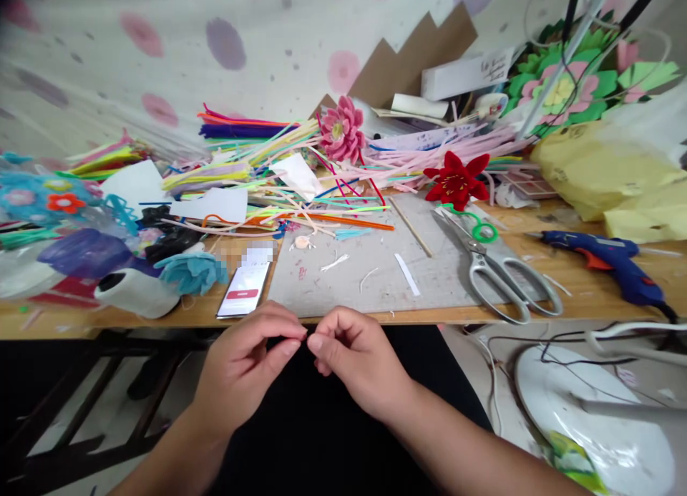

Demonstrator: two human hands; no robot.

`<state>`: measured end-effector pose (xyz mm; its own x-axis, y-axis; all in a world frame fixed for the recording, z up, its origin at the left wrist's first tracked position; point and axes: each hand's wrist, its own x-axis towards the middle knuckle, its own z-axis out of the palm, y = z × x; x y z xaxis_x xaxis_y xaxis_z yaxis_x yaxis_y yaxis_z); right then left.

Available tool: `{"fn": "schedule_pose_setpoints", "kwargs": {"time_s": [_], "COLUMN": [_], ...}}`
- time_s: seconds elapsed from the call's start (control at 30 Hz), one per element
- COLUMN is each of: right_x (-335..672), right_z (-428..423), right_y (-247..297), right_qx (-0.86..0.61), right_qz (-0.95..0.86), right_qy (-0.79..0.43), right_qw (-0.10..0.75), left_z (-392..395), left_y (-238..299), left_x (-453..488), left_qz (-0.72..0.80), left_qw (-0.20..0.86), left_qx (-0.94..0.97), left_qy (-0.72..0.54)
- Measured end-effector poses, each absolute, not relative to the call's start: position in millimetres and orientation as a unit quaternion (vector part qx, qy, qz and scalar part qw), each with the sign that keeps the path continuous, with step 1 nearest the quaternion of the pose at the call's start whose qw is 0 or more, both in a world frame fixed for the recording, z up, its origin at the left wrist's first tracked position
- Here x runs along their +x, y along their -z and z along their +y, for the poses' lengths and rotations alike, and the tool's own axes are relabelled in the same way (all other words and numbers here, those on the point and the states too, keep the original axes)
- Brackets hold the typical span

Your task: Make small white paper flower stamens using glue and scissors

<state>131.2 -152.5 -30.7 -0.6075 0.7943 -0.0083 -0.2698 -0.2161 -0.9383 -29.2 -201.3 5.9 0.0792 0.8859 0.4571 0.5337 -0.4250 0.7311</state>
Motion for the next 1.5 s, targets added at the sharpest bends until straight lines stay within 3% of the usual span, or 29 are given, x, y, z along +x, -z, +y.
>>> {"fn": "schedule_pose_setpoints", "kwargs": {"time_s": [0.67, 0.93, 1.1, 1.33, 1.5], "right_x": [134.8, 134.4, 135.1, 129.4, 125.0], "right_z": [-150.7, -151.1, -151.8, -149.5, -148.2], "right_y": [42.5, 50.0, 51.2, 56.9, 59.1], "right_qx": [-0.203, -0.254, -0.273, -0.294, -0.302], "right_qz": [-0.351, -0.392, -0.508, -0.580, -0.595], "right_qy": [-0.865, -0.841, -0.779, -0.727, -0.716], "right_qw": [0.296, 0.273, 0.245, 0.221, 0.204], "left_z": [-197.7, -200.7, -213.3, -220.5, -209.0], "left_y": [3.3, 5.0, 20.8, 39.4, 39.6], "left_x": [-20.0, -22.3, -51.3, -119.5, -124.8], "left_qz": [0.491, 0.480, 0.573, 0.693, 0.703], "left_qw": [0.330, 0.213, 0.123, -0.100, -0.137], "left_qx": [0.647, 0.727, 0.727, 0.656, 0.666], "left_qy": [-0.480, -0.442, -0.359, -0.282, -0.206]}}
